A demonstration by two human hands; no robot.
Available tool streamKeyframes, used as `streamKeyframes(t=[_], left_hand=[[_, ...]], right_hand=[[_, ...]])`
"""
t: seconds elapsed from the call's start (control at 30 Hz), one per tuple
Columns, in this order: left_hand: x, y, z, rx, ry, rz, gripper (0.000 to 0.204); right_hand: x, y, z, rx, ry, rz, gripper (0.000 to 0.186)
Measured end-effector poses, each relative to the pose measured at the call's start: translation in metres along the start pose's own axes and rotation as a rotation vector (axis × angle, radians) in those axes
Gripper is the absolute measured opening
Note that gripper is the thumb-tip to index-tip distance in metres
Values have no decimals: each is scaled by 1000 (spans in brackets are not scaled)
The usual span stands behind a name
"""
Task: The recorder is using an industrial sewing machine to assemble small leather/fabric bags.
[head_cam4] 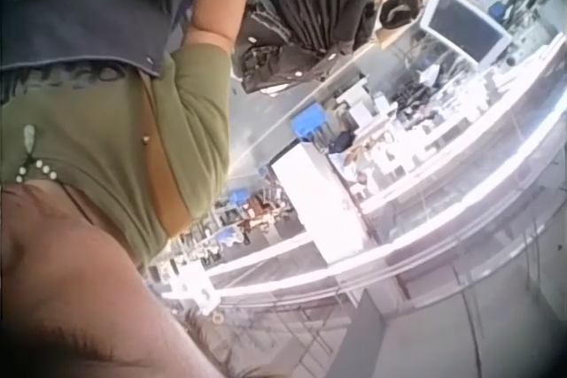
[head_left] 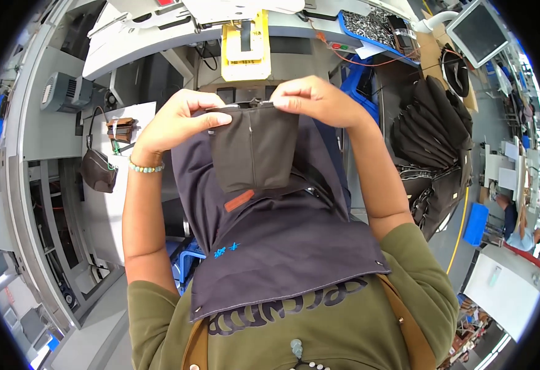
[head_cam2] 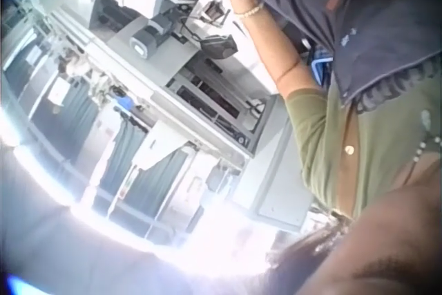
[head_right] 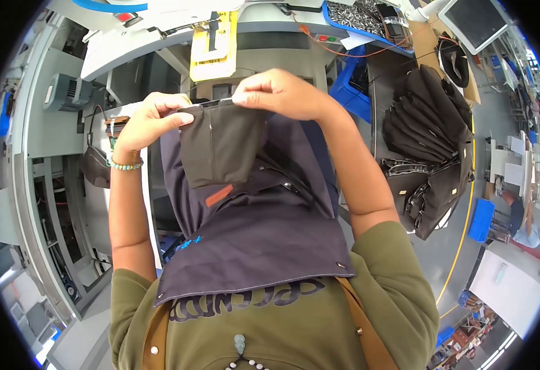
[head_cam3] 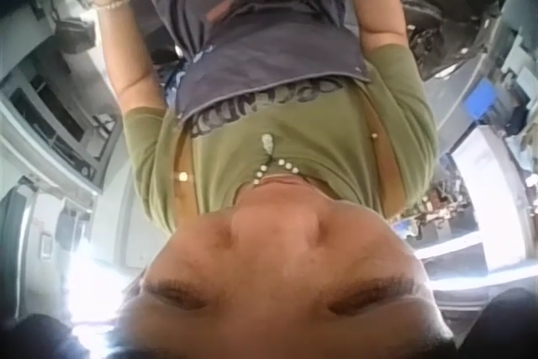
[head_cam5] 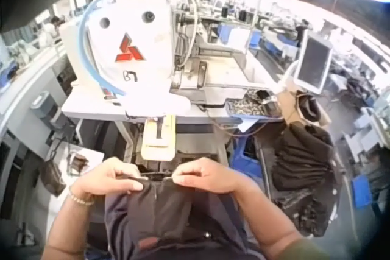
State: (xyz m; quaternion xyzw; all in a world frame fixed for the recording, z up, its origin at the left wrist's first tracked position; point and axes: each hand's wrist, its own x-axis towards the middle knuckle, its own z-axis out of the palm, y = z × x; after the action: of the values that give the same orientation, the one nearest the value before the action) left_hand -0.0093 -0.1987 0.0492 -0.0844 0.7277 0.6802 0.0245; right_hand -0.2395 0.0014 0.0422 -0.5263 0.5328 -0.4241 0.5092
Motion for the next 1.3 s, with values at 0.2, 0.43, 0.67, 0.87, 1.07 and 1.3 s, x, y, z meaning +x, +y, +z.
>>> streamKeyframes(t=[0.2, 0.43, 0.67, 0.87, 1.07, 1.3], left_hand=[[3, 12, -3, 130, -105, -38, 19], [7, 13, -10, 112, -35, 27, 21], [21, 9, -4, -36, 220, 125, 21], [22, 19, -1, 14, 126, -9, 14], [25, 8, 2, -153, 31, -46, 17], [28, 7, -10, -19, 10, -60, 18]], right_hand=[[-3, 1, 2, 123, -230, 66, 23], [-9, 2, -3, 132, -45, 52, 31], [6, 9, -1, 233, 193, -63, 25], [16, 1, 2, 251, 198, -45, 20], [24, 19, 1, 269, 200, -39, 21], [22, 22, 2, 238, 257, -44, 22]])
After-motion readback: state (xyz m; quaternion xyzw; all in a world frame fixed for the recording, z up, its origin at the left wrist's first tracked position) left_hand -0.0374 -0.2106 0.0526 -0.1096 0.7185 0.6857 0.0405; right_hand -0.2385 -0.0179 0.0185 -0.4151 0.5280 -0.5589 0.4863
